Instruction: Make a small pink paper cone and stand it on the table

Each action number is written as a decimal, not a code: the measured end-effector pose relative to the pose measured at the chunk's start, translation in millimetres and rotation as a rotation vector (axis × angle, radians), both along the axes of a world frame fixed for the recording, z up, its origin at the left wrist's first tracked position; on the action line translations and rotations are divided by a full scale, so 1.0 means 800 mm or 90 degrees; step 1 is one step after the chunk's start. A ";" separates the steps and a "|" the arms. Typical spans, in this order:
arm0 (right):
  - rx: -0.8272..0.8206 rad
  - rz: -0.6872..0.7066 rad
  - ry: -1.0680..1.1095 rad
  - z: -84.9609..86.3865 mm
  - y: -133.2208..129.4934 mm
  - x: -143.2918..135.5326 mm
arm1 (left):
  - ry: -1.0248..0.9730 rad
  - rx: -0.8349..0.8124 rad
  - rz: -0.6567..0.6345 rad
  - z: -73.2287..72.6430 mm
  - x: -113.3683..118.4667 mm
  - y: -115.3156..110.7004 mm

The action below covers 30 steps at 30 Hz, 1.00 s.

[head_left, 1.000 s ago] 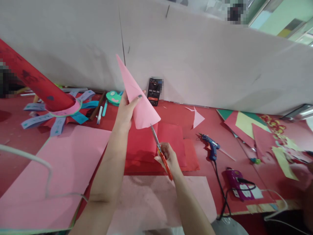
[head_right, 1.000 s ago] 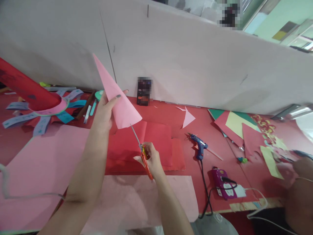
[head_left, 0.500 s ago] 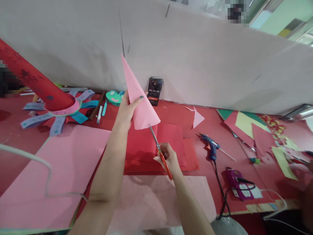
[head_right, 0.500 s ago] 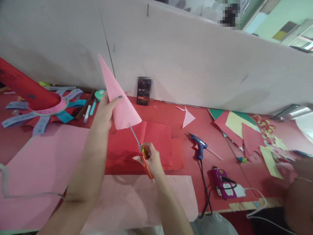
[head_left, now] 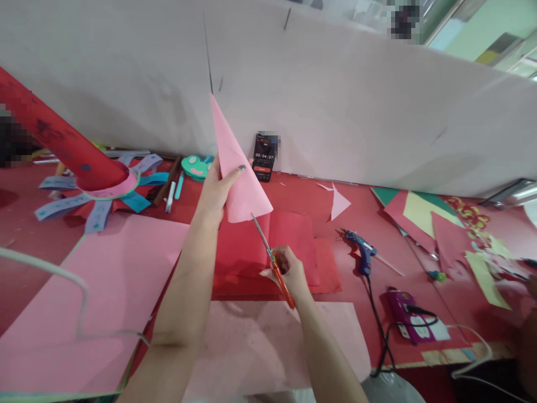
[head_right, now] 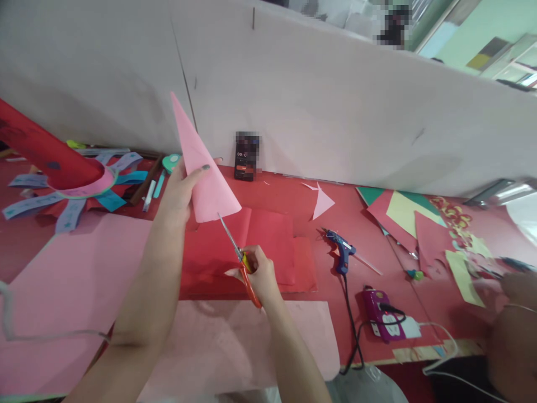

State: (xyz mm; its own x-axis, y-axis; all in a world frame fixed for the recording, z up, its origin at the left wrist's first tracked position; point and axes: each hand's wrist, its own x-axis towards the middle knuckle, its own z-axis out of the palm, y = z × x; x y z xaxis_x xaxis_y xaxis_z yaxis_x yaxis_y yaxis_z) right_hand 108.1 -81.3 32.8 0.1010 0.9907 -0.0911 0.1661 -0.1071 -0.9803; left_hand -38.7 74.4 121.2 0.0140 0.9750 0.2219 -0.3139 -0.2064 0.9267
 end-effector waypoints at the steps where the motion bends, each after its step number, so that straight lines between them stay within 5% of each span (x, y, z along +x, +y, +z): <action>1: -0.002 -0.003 -0.004 0.000 0.000 0.000 | 0.003 -0.001 0.006 -0.001 0.000 0.001; 14: 0.065 0.058 -0.050 0.000 -0.003 0.001 | 0.090 0.019 0.128 -0.011 0.000 0.009; 30: 0.047 0.051 -0.016 -0.004 -0.001 0.004 | 0.042 0.024 0.070 -0.007 -0.015 0.009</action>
